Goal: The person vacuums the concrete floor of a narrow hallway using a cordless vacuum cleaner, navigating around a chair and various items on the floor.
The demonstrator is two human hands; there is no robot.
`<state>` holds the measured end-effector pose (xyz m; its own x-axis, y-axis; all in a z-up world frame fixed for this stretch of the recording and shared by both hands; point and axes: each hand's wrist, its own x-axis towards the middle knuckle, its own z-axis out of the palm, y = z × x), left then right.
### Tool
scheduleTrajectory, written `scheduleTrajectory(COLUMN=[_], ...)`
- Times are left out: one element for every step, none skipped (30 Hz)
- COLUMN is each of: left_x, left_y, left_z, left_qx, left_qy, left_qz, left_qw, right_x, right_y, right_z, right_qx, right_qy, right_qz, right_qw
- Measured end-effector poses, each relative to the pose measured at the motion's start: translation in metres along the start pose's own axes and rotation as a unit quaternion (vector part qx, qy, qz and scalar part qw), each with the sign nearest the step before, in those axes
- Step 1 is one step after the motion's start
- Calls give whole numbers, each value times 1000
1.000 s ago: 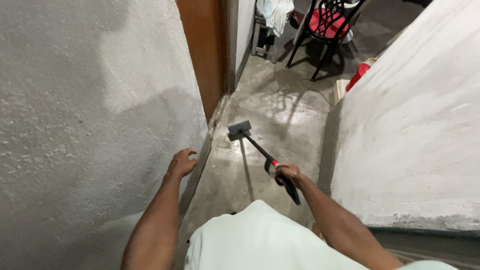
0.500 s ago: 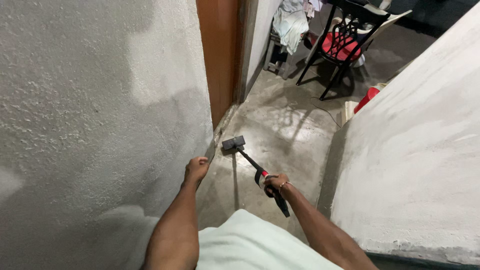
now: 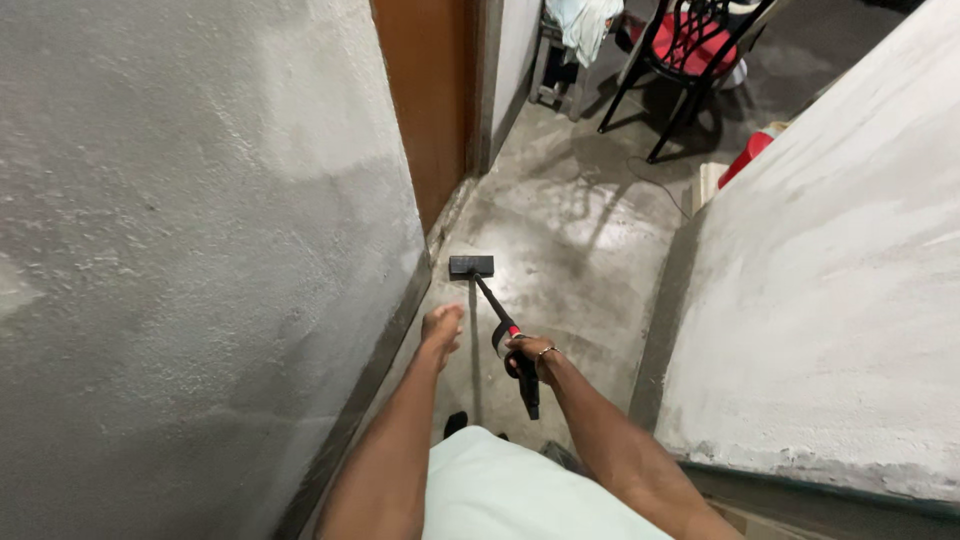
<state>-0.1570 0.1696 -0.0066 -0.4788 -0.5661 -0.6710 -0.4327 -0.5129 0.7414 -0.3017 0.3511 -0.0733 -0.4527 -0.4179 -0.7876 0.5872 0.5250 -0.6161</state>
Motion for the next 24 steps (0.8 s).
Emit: scheduleTrajectory(left_x=[-3, -7, -11, -14, -16, -18, -20, -22, -24, -23, -23, -25, -26, -24, -24, -22, -19, -11, -2, 6, 13, 23, 32, 36], left_y=[-9, -19, -27, -33, -39, -41, -44, -46, -49, -48, -47, -48, -46, -41, -38, -36, -36, -34, -35, -38, -42, -43, -42, -43], left_z=[-1, -2, -3, -4, -5, -5, -7, -10, -12, -14, -15, -18, -21, -24, -26, -28, -30, -32, -34, -34, -36, -39, -41, -44], left_qx=[2, 37, 73, 76, 81, 83, 83, 89, 95, 90, 127, 165, 162, 198, 234, 234, 232, 231, 231, 221, 210, 211, 213, 217], left_qy=[0, -5, -10, -12, -22, -30, -29, -25, -20, -16, -14, -13, -10, -10, -11, -12, -6, -1, -4, -17, -30, -33, -39, -46], left_qz=[-4, -11, -18, -24, -21, -15, -19, -24, -30, -33, 6, 42, 35, 30, 24, 20, 26, 36, 36, 55, 73, 75, 77, 75], left_qw=[1000, 999, 997, 997, 996, 996, 996, 995, 995, 995, 992, 985, 986, 980, 972, 972, 972, 972, 972, 974, 974, 974, 973, 972], right_x=[-1, -3, -6, -12, -20, -29, -39, -50, -59, -64, -64, -63, -60, -55, -48, -42, -37, -31, -27, -24, -22, -16, -11, -9], right_y=[5, 9, 12, 15, 18, 16, 15, 14, 14, 11, 8, 9, 12, 17, 21, 24, 29, 28, 26, 26, 24, 18, 12, 11], right_z=[1, 1, 2, 4, 6, 6, 7, 7, 8, 9, 9, 7, 4, -1, -6, -9, -12, -14, -14, -14, -13, -10, -8, -10], right_qx=[4, 7, -24, -54, -51, -70, -89, -93, -103, -116, -121, -160, -199, -201, -198, -193, -193, -235, -275, -272, -325, -377, -375, -349], right_qy=[-3, -3, 10, 23, 24, 26, 27, 25, 44, 62, 58, 71, 84, 82, 76, 71, 71, 94, 117, 121, 86, 51, 54, 52], right_qz=[9, 14, 5, -3, 4, 25, 46, 50, 75, 98, 100, 122, 143, 149, 142, 133, 138, 141, 143, 145, 182, 215, 215, 209], right_qw=[1000, 1000, 1000, 998, 998, 997, 995, 994, 991, 987, 986, 977, 966, 965, 967, 969, 969, 957, 943, 944, 924, 899, 900, 912])
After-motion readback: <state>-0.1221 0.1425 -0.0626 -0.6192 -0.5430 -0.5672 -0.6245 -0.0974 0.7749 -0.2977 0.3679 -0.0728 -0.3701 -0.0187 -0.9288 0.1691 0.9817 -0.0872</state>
